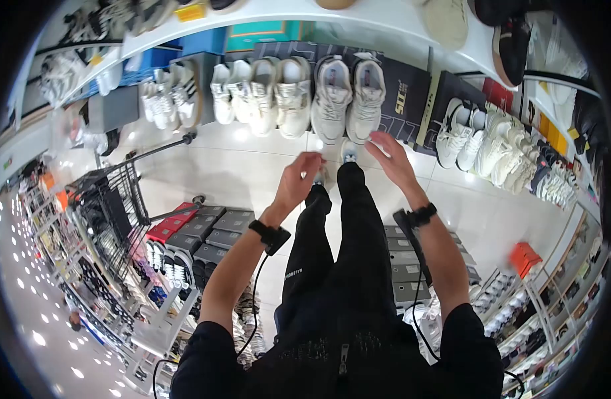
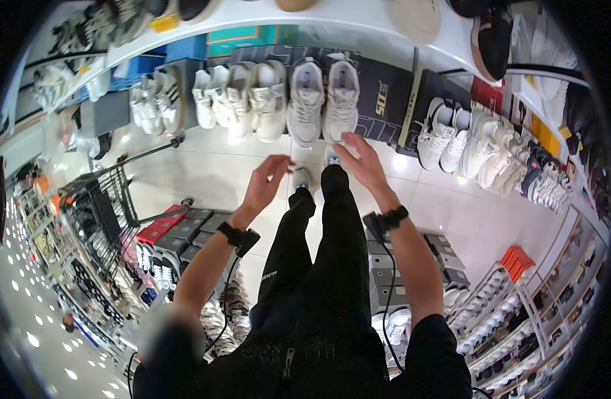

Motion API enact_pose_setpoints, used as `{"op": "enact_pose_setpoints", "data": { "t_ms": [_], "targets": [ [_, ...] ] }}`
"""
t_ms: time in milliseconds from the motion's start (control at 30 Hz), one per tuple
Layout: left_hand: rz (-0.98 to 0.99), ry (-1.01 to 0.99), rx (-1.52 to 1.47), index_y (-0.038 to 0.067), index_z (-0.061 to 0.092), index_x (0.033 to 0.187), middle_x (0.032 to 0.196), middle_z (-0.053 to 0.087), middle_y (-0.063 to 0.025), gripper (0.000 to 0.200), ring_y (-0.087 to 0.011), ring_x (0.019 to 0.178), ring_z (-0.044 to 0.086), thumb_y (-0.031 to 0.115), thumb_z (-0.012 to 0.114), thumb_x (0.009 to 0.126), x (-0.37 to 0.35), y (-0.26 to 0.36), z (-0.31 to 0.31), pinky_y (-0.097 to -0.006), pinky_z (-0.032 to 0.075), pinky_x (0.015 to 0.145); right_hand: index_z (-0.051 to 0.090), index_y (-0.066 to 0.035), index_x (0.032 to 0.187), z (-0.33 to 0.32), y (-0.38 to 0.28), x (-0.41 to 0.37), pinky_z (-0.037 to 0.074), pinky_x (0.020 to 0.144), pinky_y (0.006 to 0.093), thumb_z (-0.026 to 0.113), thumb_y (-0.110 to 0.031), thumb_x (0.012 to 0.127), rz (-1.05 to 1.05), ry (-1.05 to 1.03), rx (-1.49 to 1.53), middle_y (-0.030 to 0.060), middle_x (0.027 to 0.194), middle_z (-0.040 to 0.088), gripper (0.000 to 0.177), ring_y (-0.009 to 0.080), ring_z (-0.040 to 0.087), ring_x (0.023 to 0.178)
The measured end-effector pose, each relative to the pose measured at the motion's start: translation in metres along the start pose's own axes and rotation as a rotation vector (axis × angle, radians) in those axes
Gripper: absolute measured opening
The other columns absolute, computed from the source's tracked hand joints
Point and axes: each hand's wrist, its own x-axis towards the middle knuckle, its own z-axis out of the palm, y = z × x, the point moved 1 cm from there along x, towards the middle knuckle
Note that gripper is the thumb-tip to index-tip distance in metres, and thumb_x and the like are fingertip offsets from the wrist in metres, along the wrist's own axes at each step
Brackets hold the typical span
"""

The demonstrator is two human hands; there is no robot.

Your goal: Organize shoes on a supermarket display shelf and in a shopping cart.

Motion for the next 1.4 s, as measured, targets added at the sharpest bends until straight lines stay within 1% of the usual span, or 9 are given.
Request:
{"op": "enact_pose_setpoints", "data": {
  "t_ms": [167,267,333,567,633,667,867,1100,1400],
  "targets": [
    [0.057,-0.054,0.06,-0.002,0.061,0.105,0.086,0.071,-0.0103,0.016,-0.0192,0.077,0.068,0.011,0.055,0.098,-0.067,0.054,-0.05,-0.0315,0.053,0.073,0.06,-0.002,0.127,0.002,-0.062,-0.04,0.05,0.096,0.0332,0.065,-0.026,0.099,-0.053,-0.107,0.0,0.0123,0.114,0.071,0.037,0.0198,0.067,0.111],
    [0.223,0.013,0.139,0.001,0.062,0.099,0.078,0.066,-0.0095,0.012,-0.0192,0.064,0.061,0.011,0.057,0.094,-0.108,0.068,-0.084,-0.0328,0.051,0.064,0.062,-0.005,0.123,0.029,-0.109,-0.059,0.05,0.092,0.0312,0.064,-0.022,0.1,-0.174,-0.036,-0.082,0.0091,0.106,0.073,0.029,0.0171,0.068,0.103],
    [0.193,0.034,0.132,0.001,0.062,0.099,0.079,0.065,-0.0084,0.011,-0.0169,0.067,0.06,0.009,0.056,0.094,-0.142,0.078,-0.113,-0.0311,0.05,0.066,0.062,-0.004,0.123,0.06,-0.143,-0.07,0.051,0.091,0.0306,0.063,-0.021,0.1,-0.228,-0.041,-0.119,0.0088,0.104,0.073,0.028,0.0164,0.068,0.101],
    [0.221,0.285,0.143,0.001,0.064,0.102,0.076,0.063,-0.0056,0.012,-0.0124,0.069,0.056,0.009,0.058,0.095,-0.301,0.075,-0.261,-0.0299,0.048,0.067,0.064,-0.002,0.119,0.234,-0.267,-0.123,0.051,0.089,0.0274,0.057,-0.017,0.104,-0.475,-0.211,-0.109,0.0072,0.098,0.072,0.022,0.0137,0.068,0.095],
    [0.279,0.479,0.16,0.0,0.065,0.103,0.075,0.062,-0.0048,0.014,-0.0111,0.069,0.055,0.011,0.058,0.096,-0.352,0.075,-0.305,-0.0295,0.048,0.068,0.064,-0.002,0.118,0.287,-0.293,-0.13,0.05,0.089,0.0275,0.058,-0.016,0.103,-0.47,-0.312,-0.087,0.0064,0.099,0.072,0.022,0.0132,0.068,0.094],
    [0.31,0.579,0.139,0.001,0.066,0.104,0.067,0.06,-0.0073,0.015,-0.0136,0.061,0.056,0.01,0.058,0.096,-0.374,0.071,-0.325,-0.0303,0.048,0.06,0.065,-0.001,0.117,0.313,-0.307,-0.131,0.05,0.088,0.0278,0.058,-0.016,0.103,-0.53,-0.348,-0.111,0.006,0.098,0.072,0.021,0.0127,0.068,0.093],
    [0.218,0.91,-0.047,-0.001,0.066,0.109,0.069,0.059,-0.0028,0.02,-0.0094,0.065,0.055,0.015,0.058,0.099,-0.478,0.045,-0.411,-0.0269,0.047,0.065,0.065,0.0,0.115,0.448,-0.391,-0.132,0.05,0.088,0.0284,0.059,-0.016,0.102,-0.667,-0.584,-0.114,0.0059,0.097,0.072,0.021,0.0126,0.067,0.093],
    [0.108,1.179,-0.211,0.001,0.065,0.11,0.074,0.062,0.0002,0.018,-0.0061,0.069,0.055,0.015,0.057,0.101,-0.543,-0.002,-0.491,-0.0236,0.046,0.065,0.066,-0.001,0.115,0.576,-0.493,-0.11,0.049,0.089,0.0275,0.059,-0.018,0.102,-0.73,-0.799,-0.229,0.0051,0.098,0.071,0.022,0.012,0.066,0.094],
    [0.082,1.392,-0.058,0.001,0.064,0.112,0.081,0.063,-0.0002,0.017,-0.0068,0.074,0.057,0.013,0.056,0.102,-0.578,0.029,-0.64,-0.024,0.047,0.07,0.065,-0.001,0.121,0.774,-0.674,-0.067,0.05,0.091,0.0279,0.06,-0.022,0.102,-1.014,-1.148,-0.561,0.0059,0.103,0.07,0.029,0.0131,0.066,0.097]
  ]
}}
